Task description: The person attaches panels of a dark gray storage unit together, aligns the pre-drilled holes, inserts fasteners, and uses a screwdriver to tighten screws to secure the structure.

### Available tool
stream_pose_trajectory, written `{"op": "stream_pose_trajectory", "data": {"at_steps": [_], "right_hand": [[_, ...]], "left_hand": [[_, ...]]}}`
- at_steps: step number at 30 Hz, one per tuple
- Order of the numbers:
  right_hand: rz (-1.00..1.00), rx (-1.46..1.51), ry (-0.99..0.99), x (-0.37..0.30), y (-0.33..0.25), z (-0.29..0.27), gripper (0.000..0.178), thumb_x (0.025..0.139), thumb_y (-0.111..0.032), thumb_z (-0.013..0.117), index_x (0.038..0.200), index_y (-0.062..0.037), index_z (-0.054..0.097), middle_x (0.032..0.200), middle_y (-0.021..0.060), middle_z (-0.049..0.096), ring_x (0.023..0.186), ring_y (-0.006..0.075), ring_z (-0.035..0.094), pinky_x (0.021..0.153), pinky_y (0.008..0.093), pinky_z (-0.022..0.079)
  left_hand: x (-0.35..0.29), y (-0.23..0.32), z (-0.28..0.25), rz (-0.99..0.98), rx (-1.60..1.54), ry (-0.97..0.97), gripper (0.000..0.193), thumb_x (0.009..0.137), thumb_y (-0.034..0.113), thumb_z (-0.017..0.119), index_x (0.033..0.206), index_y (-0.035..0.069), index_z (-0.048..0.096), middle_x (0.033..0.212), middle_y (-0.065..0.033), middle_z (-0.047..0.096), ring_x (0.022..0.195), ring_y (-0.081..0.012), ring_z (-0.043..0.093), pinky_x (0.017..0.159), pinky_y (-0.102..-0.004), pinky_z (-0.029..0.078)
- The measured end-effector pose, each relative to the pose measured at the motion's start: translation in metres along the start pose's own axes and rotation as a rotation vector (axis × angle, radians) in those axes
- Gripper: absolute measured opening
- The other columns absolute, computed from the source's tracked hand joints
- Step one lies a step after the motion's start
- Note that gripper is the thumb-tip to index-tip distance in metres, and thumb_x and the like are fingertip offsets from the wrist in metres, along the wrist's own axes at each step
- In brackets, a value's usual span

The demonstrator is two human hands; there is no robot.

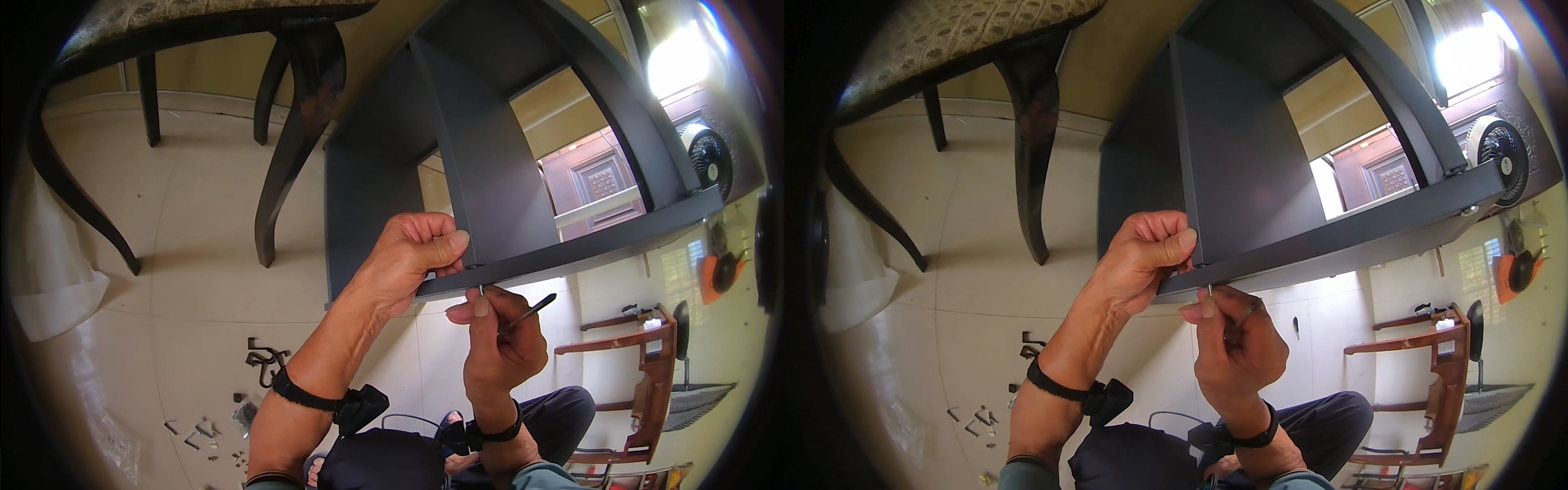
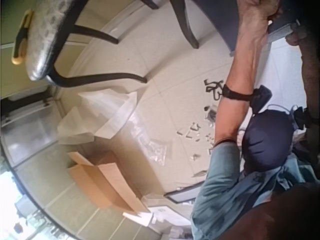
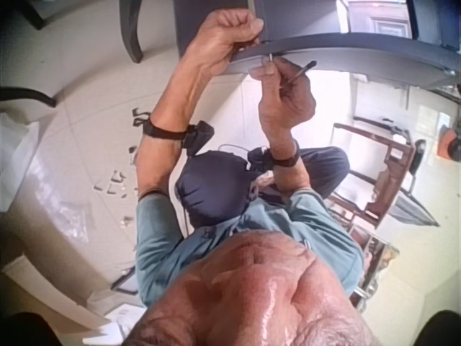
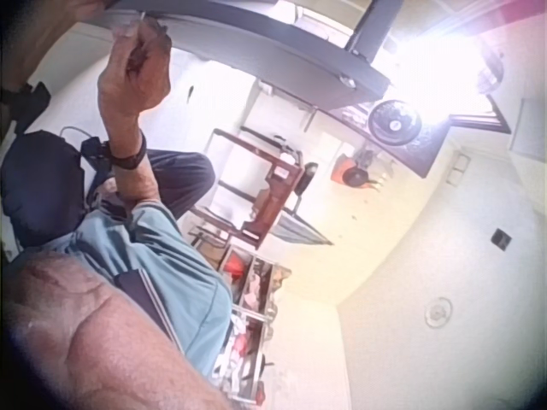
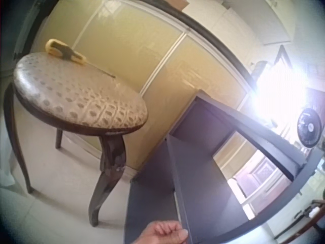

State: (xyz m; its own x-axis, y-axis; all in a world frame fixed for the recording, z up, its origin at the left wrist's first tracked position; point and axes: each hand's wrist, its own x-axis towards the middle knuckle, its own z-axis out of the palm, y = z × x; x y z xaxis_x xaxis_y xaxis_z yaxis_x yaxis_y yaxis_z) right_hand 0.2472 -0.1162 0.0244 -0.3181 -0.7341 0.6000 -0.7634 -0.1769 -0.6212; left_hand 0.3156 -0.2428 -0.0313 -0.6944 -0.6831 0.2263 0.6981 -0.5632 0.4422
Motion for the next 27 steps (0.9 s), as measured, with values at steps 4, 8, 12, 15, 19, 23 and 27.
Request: {"op": "stream_pose_trajectory", "data": {"at_steps": [4, 8, 12, 15, 19, 23, 27], "right_hand": [[0.185, 0.040, 0.022, 0.002, -0.013, 0.001, 0.007, 0.087, 0.004, 0.063, 0.094, 0.0064, 0.061, 0.079, 0.0119, 0.070, 0.063, 0.0106, 0.066, 0.057, 0.0189, 0.051], [0.252, 0.206, 0.033, 0.003, -0.015, -0.001, 0.007, 0.088, 0.003, 0.062, 0.093, 0.0080, 0.061, 0.081, 0.0133, 0.069, 0.065, 0.0130, 0.067, 0.061, 0.0209, 0.054], [0.132, 0.044, 0.064, -0.003, -0.011, 0.006, 0.009, 0.089, 0.003, 0.060, 0.095, 0.0098, 0.061, 0.083, 0.0144, 0.069, 0.067, 0.0154, 0.068, 0.062, 0.0229, 0.055], [0.131, 0.030, 0.082, -0.004, -0.007, 0.008, 0.011, 0.090, 0.002, 0.059, 0.096, 0.0103, 0.061, 0.083, 0.0149, 0.070, 0.067, 0.0155, 0.068, 0.063, 0.0236, 0.055], [0.108, -0.047, 0.022, -0.004, -0.007, 0.005, 0.014, 0.092, -0.002, 0.058, 0.099, 0.0105, 0.059, 0.083, 0.0162, 0.070, 0.066, 0.0169, 0.069, 0.061, 0.0248, 0.055], [0.135, 0.016, 0.054, -0.008, -0.008, 0.010, 0.016, 0.093, -0.005, 0.057, 0.100, 0.0098, 0.058, 0.083, 0.0167, 0.069, 0.065, 0.0184, 0.069, 0.060, 0.0253, 0.055], [0.092, -0.023, 0.043, -0.011, -0.007, 0.008, 0.017, 0.095, -0.008, 0.055, 0.100, 0.0074, 0.057, 0.082, 0.0163, 0.069, 0.063, 0.0199, 0.069, 0.052, 0.0222, 0.051]], "left_hand": [[-0.001, 0.002, 0.000, -0.019, 0.005, 0.005, 0.023, 0.085, 0.017, 0.070, 0.070, 0.005, 0.059, 0.065, -0.0012, 0.058, 0.060, -0.0099, 0.052, 0.060, -0.0227, 0.040], [-0.001, 0.003, 0.002, -0.021, -0.002, 0.001, 0.023, 0.085, 0.017, 0.070, 0.069, 0.004, 0.059, 0.065, -0.0020, 0.059, 0.059, -0.0099, 0.051, 0.059, -0.0228, 0.040], [-0.001, 0.003, 0.003, -0.023, 0.013, 0.047, 0.024, 0.086, 0.016, 0.069, 0.069, 0.003, 0.059, 0.065, -0.0022, 0.059, 0.058, -0.0091, 0.050, 0.058, -0.0224, 0.039], [-0.002, 0.006, 0.005, -0.018, 0.005, 0.068, 0.023, 0.087, 0.015, 0.068, 0.069, 0.003, 0.060, 0.065, -0.0017, 0.059, 0.057, -0.0082, 0.049, 0.057, -0.0220, 0.039], [-0.003, 0.007, 0.003, -0.008, 0.034, 0.057, 0.021, 0.088, 0.013, 0.067, 0.070, 0.003, 0.060, 0.064, -0.0008, 0.058, 0.057, -0.0069, 0.049, 0.055, -0.0215, 0.039], [-0.005, 0.005, 0.003, 0.005, 0.017, 0.053, 0.021, 0.088, 0.013, 0.068, 0.070, 0.004, 0.061, 0.063, 0.0001, 0.057, 0.058, -0.0066, 0.050, 0.057, -0.0210, 0.041], [-0.006, 0.002, 0.005, -0.004, -0.022, 0.071, 0.021, 0.087, 0.013, 0.069, 0.070, 0.004, 0.061, 0.062, 0.0011, 0.057, 0.057, -0.0066, 0.051, 0.056, -0.0206, 0.041]]}}
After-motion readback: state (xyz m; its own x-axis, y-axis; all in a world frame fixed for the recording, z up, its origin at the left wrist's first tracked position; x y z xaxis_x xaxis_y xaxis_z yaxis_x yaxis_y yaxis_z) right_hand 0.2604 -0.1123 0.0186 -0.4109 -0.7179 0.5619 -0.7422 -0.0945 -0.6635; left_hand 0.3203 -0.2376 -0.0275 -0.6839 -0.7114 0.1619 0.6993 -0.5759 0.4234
